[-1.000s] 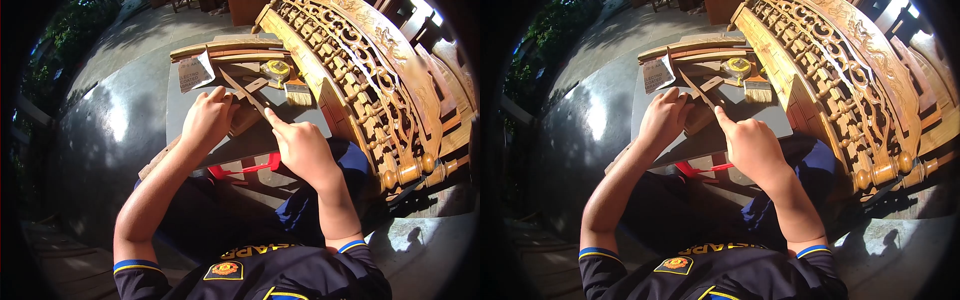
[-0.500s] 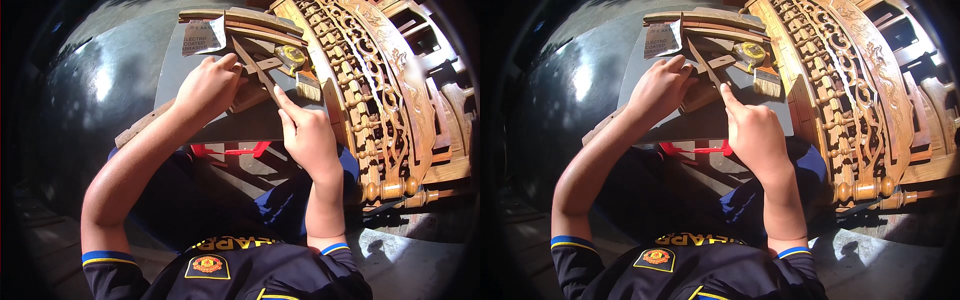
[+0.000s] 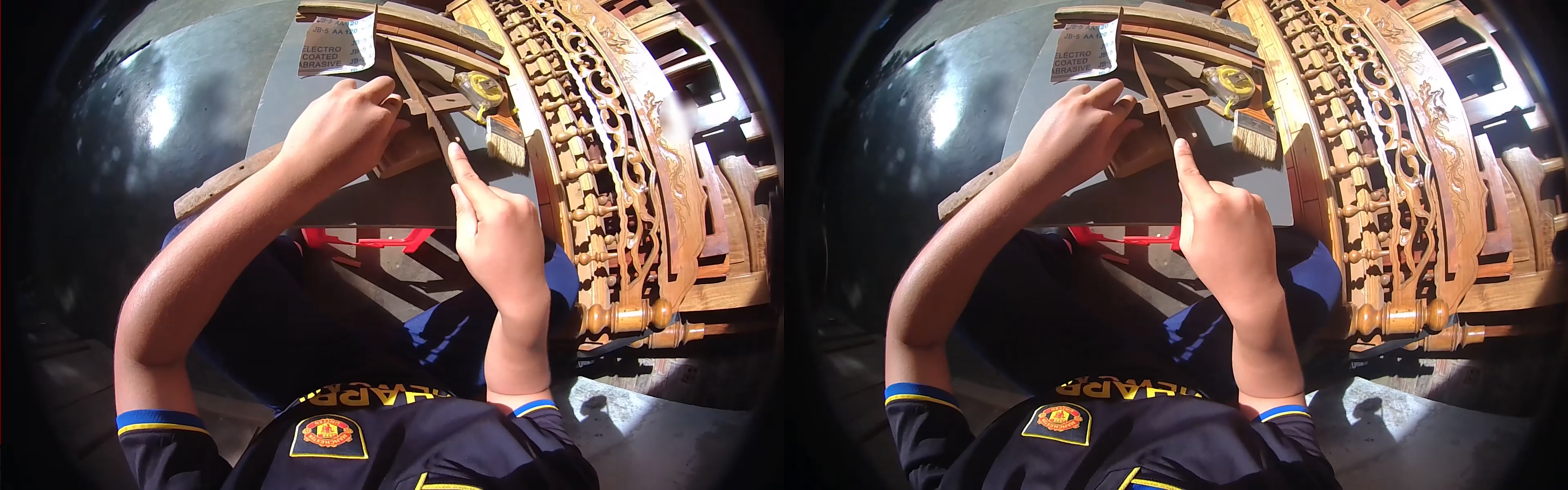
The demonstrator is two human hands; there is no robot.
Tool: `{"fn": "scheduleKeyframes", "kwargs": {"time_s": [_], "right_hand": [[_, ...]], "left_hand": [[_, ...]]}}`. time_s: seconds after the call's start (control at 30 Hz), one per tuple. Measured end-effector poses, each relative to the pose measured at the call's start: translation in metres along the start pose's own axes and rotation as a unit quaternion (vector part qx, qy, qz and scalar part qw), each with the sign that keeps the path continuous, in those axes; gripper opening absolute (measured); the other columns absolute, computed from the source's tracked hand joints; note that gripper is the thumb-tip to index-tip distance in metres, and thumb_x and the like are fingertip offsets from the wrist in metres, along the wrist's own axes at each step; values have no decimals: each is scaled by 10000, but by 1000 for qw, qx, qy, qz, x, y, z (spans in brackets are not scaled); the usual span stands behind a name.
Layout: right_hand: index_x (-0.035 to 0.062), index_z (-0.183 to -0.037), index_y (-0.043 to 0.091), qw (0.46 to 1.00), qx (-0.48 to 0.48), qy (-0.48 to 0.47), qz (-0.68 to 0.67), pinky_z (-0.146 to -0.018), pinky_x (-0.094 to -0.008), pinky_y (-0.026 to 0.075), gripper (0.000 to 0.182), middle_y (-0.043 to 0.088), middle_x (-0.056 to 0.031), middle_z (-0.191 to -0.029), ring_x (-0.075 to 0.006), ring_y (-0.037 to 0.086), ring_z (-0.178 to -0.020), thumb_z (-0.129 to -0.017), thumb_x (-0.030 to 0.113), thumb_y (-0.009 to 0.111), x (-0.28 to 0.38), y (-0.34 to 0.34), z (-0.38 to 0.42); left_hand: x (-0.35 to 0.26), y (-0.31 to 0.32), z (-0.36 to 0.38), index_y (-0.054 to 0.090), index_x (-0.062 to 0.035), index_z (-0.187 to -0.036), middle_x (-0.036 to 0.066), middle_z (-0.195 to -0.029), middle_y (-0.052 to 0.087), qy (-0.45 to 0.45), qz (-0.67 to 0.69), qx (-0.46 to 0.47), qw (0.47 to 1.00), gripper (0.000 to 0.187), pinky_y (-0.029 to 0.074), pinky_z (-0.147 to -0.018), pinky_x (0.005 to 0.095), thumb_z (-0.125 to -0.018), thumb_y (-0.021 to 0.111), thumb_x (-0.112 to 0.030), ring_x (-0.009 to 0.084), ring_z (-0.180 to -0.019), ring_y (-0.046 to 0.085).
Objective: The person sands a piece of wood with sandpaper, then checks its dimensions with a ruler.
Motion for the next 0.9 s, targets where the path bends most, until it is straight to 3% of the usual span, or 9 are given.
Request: {"fn": "scheduleKeyframes", "kwargs": {"time_s": [0.2,0.33,0.4,0.5,0.6,0.67,0.8,0.87,0.9], "right_hand": [[97,-1477,678,996,66,54,13,-569,-402,466,546,600,-175,-659,-304,569,-526,-951,-46,703,15,-71,64],[97,-1465,682,997,40,60,-13,-571,-408,470,513,625,-230,-716,-336,582,-541,-966,-19,704,7,-45,40],[101,-1451,690,1000,7,7,-15,-579,-431,472,475,630,-256,-751,-373,591,-563,-985,10,696,2,-12,8],[113,-1448,692,1000,5,2,-29,-584,-450,467,458,615,-252,-726,-399,577,-568,-997,31,692,2,-21,8],[101,-1463,688,996,71,58,15,-574,-358,464,519,679,-224,-740,-235,592,-522,-965,-47,690,9,-65,48],[87,-1453,696,992,91,88,13,-579,-329,451,536,646,-194,-704,-165,537,-530,-945,-82,686,10,-91,75],[88,-1447,698,996,60,71,-16,-576,-339,451,517,611,-239,-708,-228,501,-513,-951,-59,686,4,-71,51],[115,-1434,706,999,31,32,-22,-568,-407,438,460,596,-251,-716,-376,456,-538,-985,14,703,-3,-36,16],[112,-1430,708,999,26,22,-29,-567,-406,440,453,594,-252,-712,-376,458,-535,-987,18,707,-3,-30,7]], "left_hand": [[0,3,2,730,-42,-1020,97,-976,629,16,-20,-22,999,201,592,-777,450,-989,741,-241,327,-854,681],[1,4,-1,732,-43,-1023,103,-976,629,20,-6,-17,1000,199,596,-774,450,-993,737,-239,326,-876,692],[1,4,0,732,-43,-1026,108,-974,629,11,0,-3,1000,198,596,-771,453,-992,737,-238,328,-881,699],[2,2,1,732,-40,-1029,113,-970,627,8,-6,-6,1000,201,596,-773,462,-990,738,-237,336,-876,707],[4,4,0,726,-36,-1020,115,-965,625,13,-4,-10,1000,205,594,-775,468,-989,739,-238,344,-855,706],[4,3,0,719,-30,-1005,118,-964,624,29,-6,-12,999,207,593,-775,469,-996,733,-237,346,-858,705],[1,5,2,718,-31,-999,116,-959,624,31,0,-23,999,207,596,-775,468,-1001,730,-238,345,-857,705],[4,5,-1,719,-33,-1001,114,-961,625,12,2,-16,1000,206,597,-777,467,-1002,730,-239,344,-863,706],[5,4,-1,719,-35,-1002,113,-963,626,5,-3,-12,1000,205,597,-779,466,-1002,730,-240,343,-867,707]]}}
Point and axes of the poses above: each hand's wrist, its own z-axis away from the middle knuckle, its own y-axis out of the palm, x = y × z, the point moved 6 cm from there along -z, towards the middle knuckle
